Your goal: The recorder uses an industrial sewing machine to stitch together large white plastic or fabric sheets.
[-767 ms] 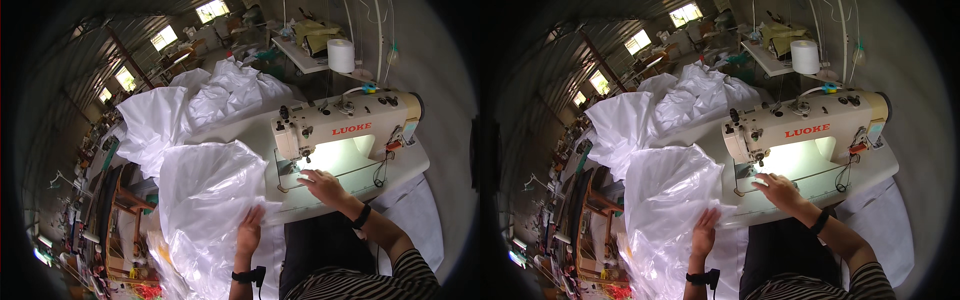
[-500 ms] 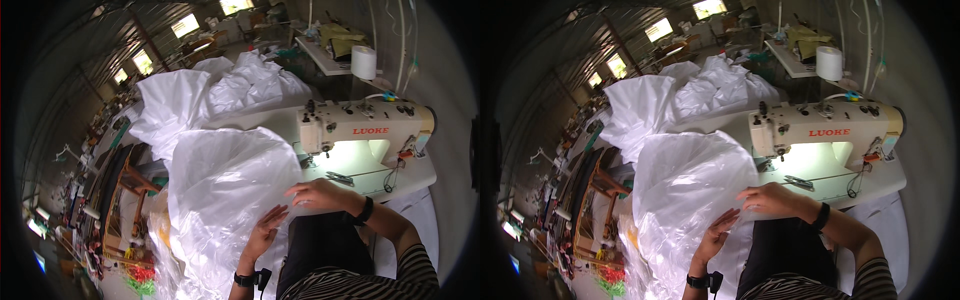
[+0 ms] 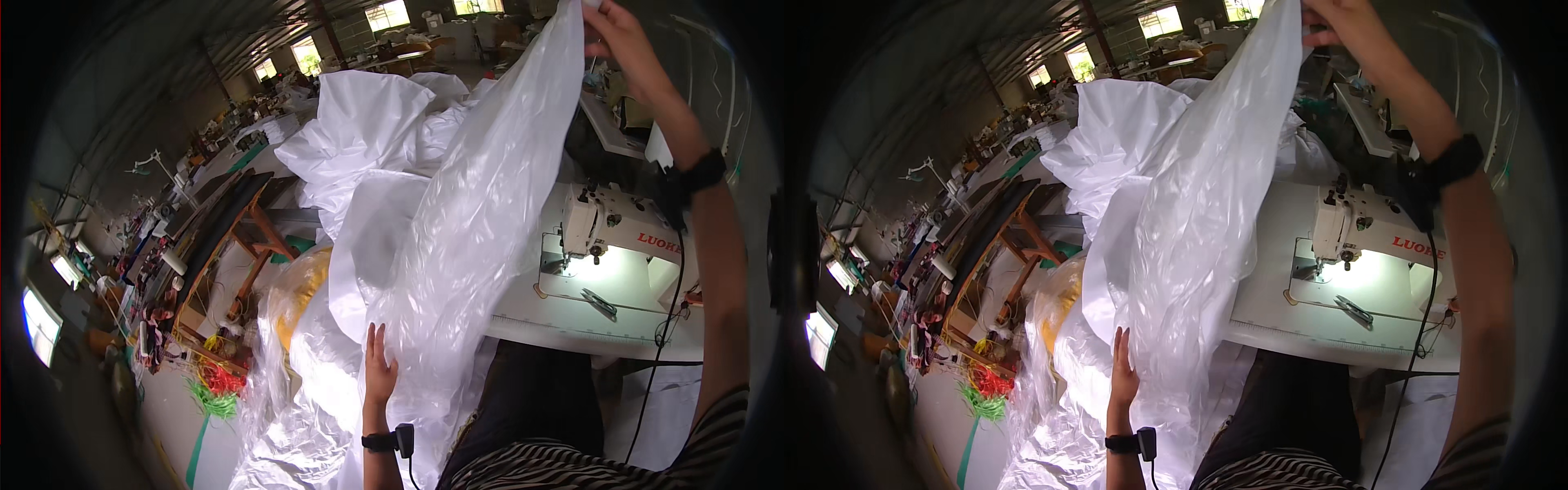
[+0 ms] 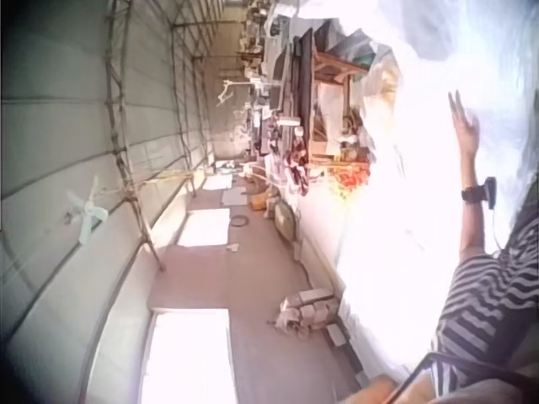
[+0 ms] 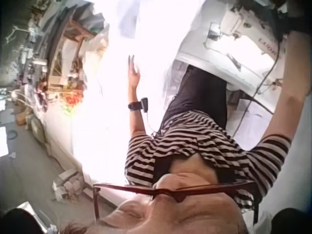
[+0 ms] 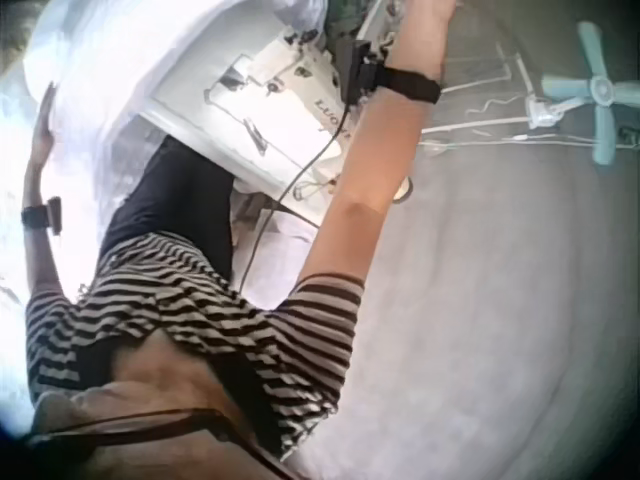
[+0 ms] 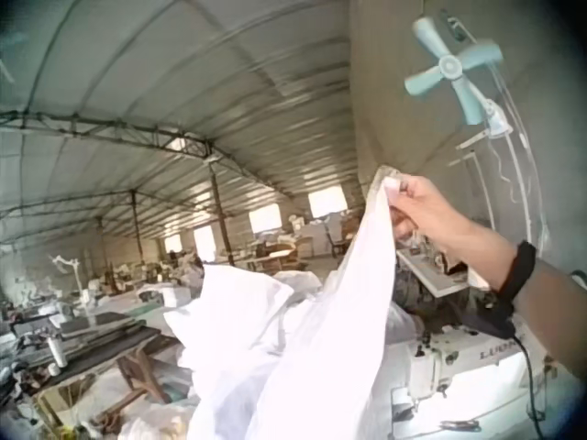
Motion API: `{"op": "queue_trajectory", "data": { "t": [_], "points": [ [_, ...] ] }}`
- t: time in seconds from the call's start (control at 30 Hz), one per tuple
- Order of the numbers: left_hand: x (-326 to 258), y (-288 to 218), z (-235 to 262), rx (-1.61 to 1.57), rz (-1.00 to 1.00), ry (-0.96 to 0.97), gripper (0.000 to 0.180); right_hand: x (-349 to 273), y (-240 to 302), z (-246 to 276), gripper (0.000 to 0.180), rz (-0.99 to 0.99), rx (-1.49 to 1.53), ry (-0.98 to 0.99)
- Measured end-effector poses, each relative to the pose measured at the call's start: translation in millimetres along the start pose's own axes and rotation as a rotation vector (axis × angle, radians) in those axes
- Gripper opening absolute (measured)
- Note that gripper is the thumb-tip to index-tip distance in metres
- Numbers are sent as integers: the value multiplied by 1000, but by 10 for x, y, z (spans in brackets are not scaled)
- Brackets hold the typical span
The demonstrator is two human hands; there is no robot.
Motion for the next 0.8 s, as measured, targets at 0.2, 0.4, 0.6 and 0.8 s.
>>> {"op": "queue_trajectory", "data": {
  "t": [0.2,0.4,0.6,0.8],
  "points": [
    [-211,696,230,-99,420,117,14,344,-25,-83,21,22,-158,-132],
    [78,-83,649,177,104,-687,21,332,-260,-9,21,16,-213,-108],
    [-630,-813,-327,-240,-127,166,67,374,-304,-205,20,14,-228,-120],
    [-1182,-983,-975,-39,98,-33,76,444,-476,-43,21,-4,-249,-62]
  ]
}}
Point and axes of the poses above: each hand's wrist, its own x-axis towards the middle knuckle, its own z-axis out of the back of the hand, y = z × x, the point moved 1 cm from there along x, towards the middle knuckle, and after that the axes turned 11 degrees about z, right-handed, at the moved point
